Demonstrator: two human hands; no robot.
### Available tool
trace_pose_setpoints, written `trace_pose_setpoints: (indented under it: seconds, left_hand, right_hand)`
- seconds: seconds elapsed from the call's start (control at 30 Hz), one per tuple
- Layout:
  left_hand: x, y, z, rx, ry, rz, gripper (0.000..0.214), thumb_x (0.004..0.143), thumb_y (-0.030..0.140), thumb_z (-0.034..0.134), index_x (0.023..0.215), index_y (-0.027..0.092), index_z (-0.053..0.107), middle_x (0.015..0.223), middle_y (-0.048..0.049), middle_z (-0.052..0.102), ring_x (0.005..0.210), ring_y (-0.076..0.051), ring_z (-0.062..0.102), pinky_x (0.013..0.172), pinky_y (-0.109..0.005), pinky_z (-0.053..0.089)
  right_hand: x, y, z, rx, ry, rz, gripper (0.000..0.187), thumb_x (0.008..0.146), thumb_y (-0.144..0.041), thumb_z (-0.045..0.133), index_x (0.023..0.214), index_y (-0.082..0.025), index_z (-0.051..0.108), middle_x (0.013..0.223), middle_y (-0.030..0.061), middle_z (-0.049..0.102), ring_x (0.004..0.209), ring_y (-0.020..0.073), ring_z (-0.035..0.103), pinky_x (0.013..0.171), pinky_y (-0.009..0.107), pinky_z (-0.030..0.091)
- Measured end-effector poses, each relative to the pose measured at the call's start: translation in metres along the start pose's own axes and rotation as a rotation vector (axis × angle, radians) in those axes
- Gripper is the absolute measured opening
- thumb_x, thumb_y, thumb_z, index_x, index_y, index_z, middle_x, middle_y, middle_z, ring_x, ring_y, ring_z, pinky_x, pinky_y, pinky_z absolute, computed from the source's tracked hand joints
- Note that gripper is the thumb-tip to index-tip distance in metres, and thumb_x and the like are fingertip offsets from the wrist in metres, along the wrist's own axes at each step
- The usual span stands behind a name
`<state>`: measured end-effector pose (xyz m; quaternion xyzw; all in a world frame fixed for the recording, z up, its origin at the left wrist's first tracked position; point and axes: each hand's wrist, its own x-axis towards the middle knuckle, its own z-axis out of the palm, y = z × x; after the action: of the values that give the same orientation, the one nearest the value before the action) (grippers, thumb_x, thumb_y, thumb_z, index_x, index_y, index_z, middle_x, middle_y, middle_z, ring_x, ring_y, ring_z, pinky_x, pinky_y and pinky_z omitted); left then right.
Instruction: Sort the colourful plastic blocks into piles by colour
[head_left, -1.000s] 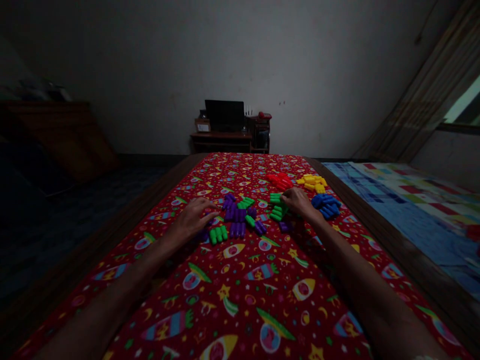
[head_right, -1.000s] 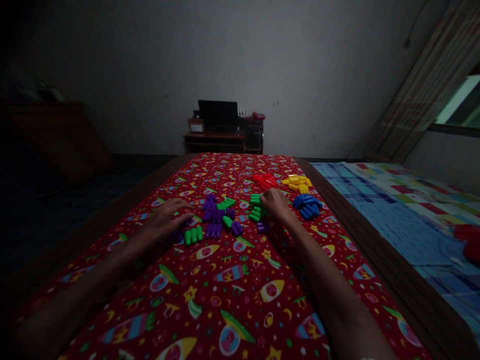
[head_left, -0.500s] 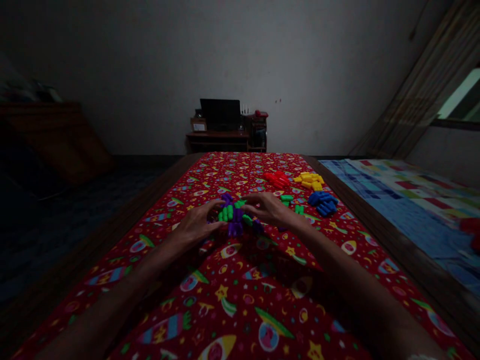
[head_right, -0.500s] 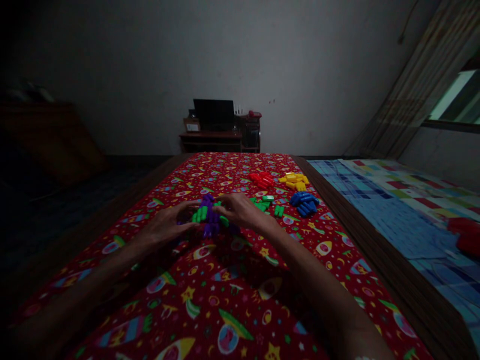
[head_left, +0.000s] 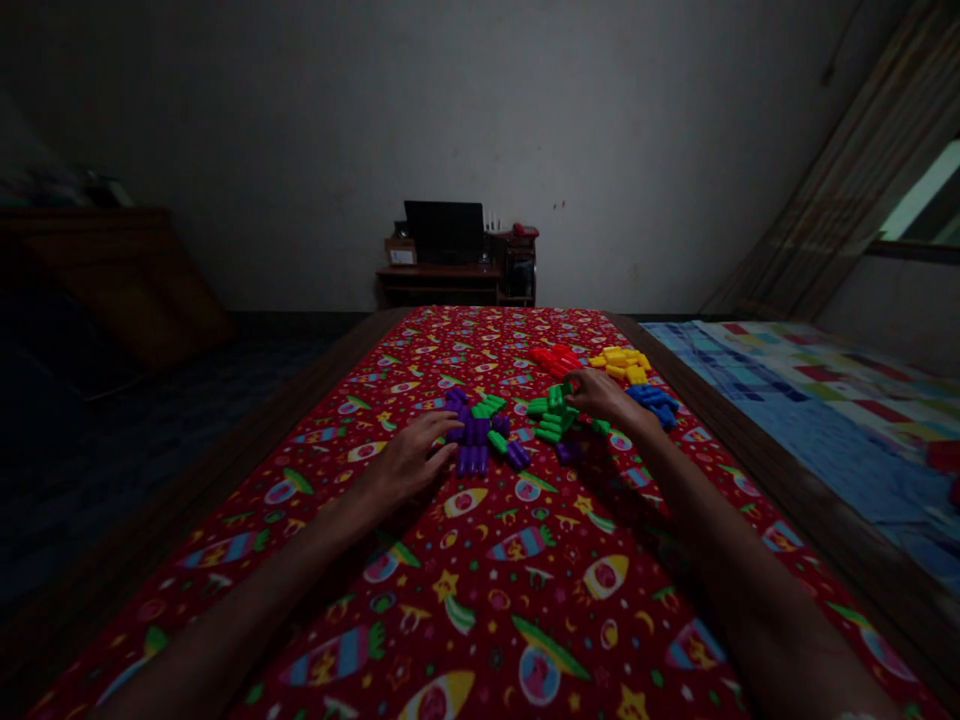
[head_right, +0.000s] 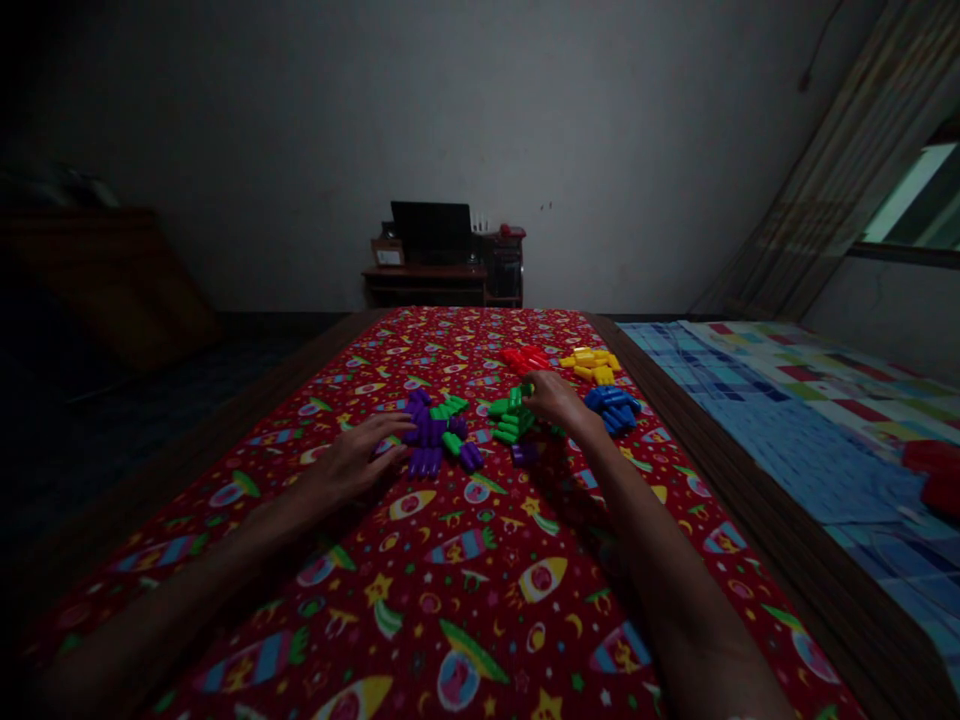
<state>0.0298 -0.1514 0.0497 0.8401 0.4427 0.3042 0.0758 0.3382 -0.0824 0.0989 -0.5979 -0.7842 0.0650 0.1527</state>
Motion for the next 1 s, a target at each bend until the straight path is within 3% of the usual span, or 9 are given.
trace_pose_setpoints:
  seconds: [0.1, 0.27, 0.43, 0.53, 0.67, 0.8, 0.9, 1.0]
  left_hand:
    - [0.004, -0.009, 0.001, 0.015, 0.029, -0.032, 0.032, 0.087, 0.036, 0.048, 0.108, 0.019, 0.066, 0.118, -0.0101, 0.066, 0.112, -0.025, 0.06, 0.1, -0.042, 0.047]
    - [0.046, -0.009, 0.005, 0.09, 0.073, -0.154, 0.031, 0.089, 0.033, 0.046, 0.102, 0.017, 0.069, 0.105, -0.01, 0.071, 0.099, -0.023, 0.065, 0.092, -0.036, 0.049]
    - [0.086, -0.014, 0.025, 0.121, -0.156, -0.22, 0.022, 0.077, 0.037, 0.063, 0.077, 0.018, 0.073, 0.078, -0.0077, 0.072, 0.077, -0.022, 0.066, 0.069, -0.028, 0.049]
    - [0.094, -0.022, 0.029, 0.032, -0.174, -0.281, 0.012, 0.068, 0.03, 0.07, 0.071, 0.018, 0.072, 0.069, -0.0044, 0.071, 0.068, -0.02, 0.065, 0.061, -0.026, 0.046]
    - [0.099, -0.025, 0.019, -0.263, -0.036, -0.319, 0.024, 0.062, 0.036, 0.072, 0.076, 0.016, 0.071, 0.074, -0.0041, 0.072, 0.071, -0.021, 0.065, 0.065, -0.029, 0.049]
    - [0.102, -0.005, 0.012, -0.496, 0.075, -0.248, 0.041, 0.064, 0.05, 0.071, 0.084, 0.014, 0.069, 0.083, -0.0067, 0.072, 0.077, -0.021, 0.067, 0.073, -0.032, 0.053]
    - [0.102, 0.011, 0.018, -0.467, 0.075, -0.199, 0.042, 0.077, 0.052, 0.061, 0.094, 0.015, 0.07, 0.089, -0.0074, 0.073, 0.082, -0.022, 0.068, 0.076, -0.033, 0.054]
    - [0.099, 0.012, 0.031, -0.272, 0.12, -0.154, 0.038, 0.087, 0.042, 0.05, 0.109, 0.016, 0.067, 0.107, -0.0089, 0.071, 0.099, -0.023, 0.066, 0.09, -0.036, 0.051]
  right_hand:
    - [0.0, 0.012, 0.0, -0.103, -0.042, 0.019, 0.034, 0.082, -0.02, 0.06, 0.114, -0.014, 0.067, 0.11, 0.013, 0.069, 0.097, 0.0226, 0.063, 0.076, 0.026, 0.043]
    - [-0.004, -0.007, -0.008, -0.108, 0.038, 0.008, 0.03, 0.089, -0.026, 0.051, 0.108, -0.013, 0.07, 0.097, 0.0135, 0.072, 0.086, 0.0211, 0.064, 0.067, 0.025, 0.04]
    - [-0.01, -0.026, -0.011, -0.015, 0.077, -0.072, 0.027, 0.089, -0.022, 0.05, 0.098, -0.014, 0.074, 0.083, 0.01, 0.072, 0.07, 0.0159, 0.062, 0.061, 0.023, 0.037]
    - [-0.011, -0.032, -0.002, 0.087, 0.033, -0.152, 0.026, 0.088, -0.019, 0.051, 0.1, -0.014, 0.073, 0.081, 0.0088, 0.072, 0.068, 0.0147, 0.062, 0.062, 0.023, 0.039]
    - [-0.009, -0.044, 0.02, 0.224, 0.052, -0.261, 0.027, 0.089, -0.025, 0.055, 0.106, -0.013, 0.071, 0.085, 0.0099, 0.073, 0.075, 0.0171, 0.065, 0.068, 0.024, 0.042]
    - [-0.005, -0.055, 0.033, 0.457, 0.094, -0.354, 0.03, 0.089, -0.029, 0.054, 0.113, -0.017, 0.067, 0.092, 0.0074, 0.073, 0.082, 0.0176, 0.066, 0.072, 0.024, 0.044]
    - [-0.001, -0.054, 0.027, 0.433, 0.148, -0.314, 0.025, 0.088, -0.025, 0.051, 0.101, -0.016, 0.07, 0.079, 0.0044, 0.071, 0.07, 0.015, 0.062, 0.064, 0.022, 0.04]
    - [0.002, -0.038, 0.014, 0.258, 0.191, -0.207, 0.023, 0.087, -0.023, 0.05, 0.086, -0.013, 0.071, 0.07, 0.0033, 0.066, 0.062, 0.0126, 0.055, 0.057, 0.022, 0.032]
